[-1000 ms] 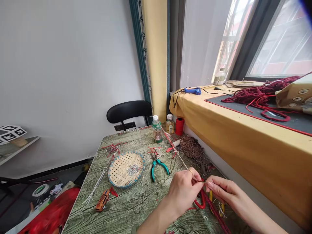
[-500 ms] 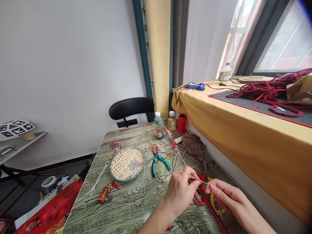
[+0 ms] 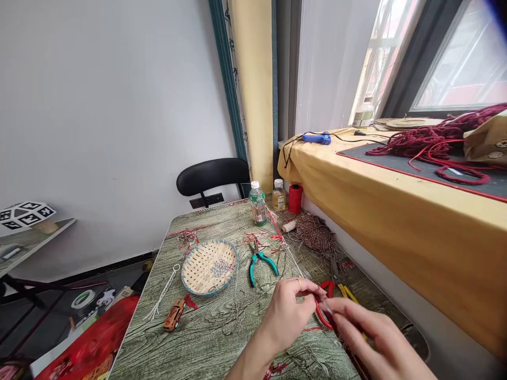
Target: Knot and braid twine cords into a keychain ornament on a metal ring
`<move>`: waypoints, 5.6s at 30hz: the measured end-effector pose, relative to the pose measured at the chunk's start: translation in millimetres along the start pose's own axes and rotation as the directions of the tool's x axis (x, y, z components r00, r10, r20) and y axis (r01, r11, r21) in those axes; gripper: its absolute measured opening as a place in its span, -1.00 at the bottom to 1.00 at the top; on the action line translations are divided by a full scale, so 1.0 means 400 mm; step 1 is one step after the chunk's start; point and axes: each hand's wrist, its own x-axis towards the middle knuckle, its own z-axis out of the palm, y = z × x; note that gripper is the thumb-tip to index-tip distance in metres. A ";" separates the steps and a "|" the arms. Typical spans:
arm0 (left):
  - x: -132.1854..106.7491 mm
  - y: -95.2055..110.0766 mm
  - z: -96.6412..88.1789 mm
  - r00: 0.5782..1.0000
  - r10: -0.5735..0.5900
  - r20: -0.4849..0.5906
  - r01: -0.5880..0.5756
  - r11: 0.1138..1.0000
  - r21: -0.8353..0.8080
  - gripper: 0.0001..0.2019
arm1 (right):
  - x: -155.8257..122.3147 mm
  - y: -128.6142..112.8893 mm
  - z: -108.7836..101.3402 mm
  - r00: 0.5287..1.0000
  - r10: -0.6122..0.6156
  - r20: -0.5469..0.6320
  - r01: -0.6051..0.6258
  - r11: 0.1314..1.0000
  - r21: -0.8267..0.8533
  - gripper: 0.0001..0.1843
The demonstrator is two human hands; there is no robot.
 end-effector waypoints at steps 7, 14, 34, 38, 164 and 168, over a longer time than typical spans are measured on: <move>0.009 -0.001 -0.002 0.997 -0.077 0.028 0.079 0.992 -0.101 -0.89 | 0.013 -0.018 0.031 0.936 -0.273 0.224 0.336 0.884 -0.325 -0.77; 0.003 -0.015 0.012 0.994 -0.036 -0.102 0.043 0.997 0.068 -0.85 | 0.035 0.025 -0.009 0.958 -0.203 0.203 0.255 0.927 -0.274 -0.81; -0.007 0.007 -0.031 0.973 -0.016 -0.232 -0.059 0.948 -0.313 -0.95 | 0.100 -0.007 -0.026 0.842 -0.428 0.329 0.538 0.634 -0.555 -0.77; -0.009 0.016 -0.041 0.968 -0.048 -0.245 -0.025 0.957 -0.288 -0.94 | 0.122 -0.031 -0.027 0.785 -0.528 0.324 0.594 0.497 -0.633 -0.73; -0.015 0.024 0.070 0.944 0.149 -0.294 -0.067 0.960 0.272 -0.79 | 0.061 0.052 -0.092 0.807 0.071 0.586 -0.393 0.805 0.444 -0.73; -0.010 0.014 0.065 0.935 0.177 -0.308 -0.071 0.943 0.325 -0.83 | 0.067 0.046 -0.097 0.803 0.062 0.592 -0.385 0.813 0.437 -0.73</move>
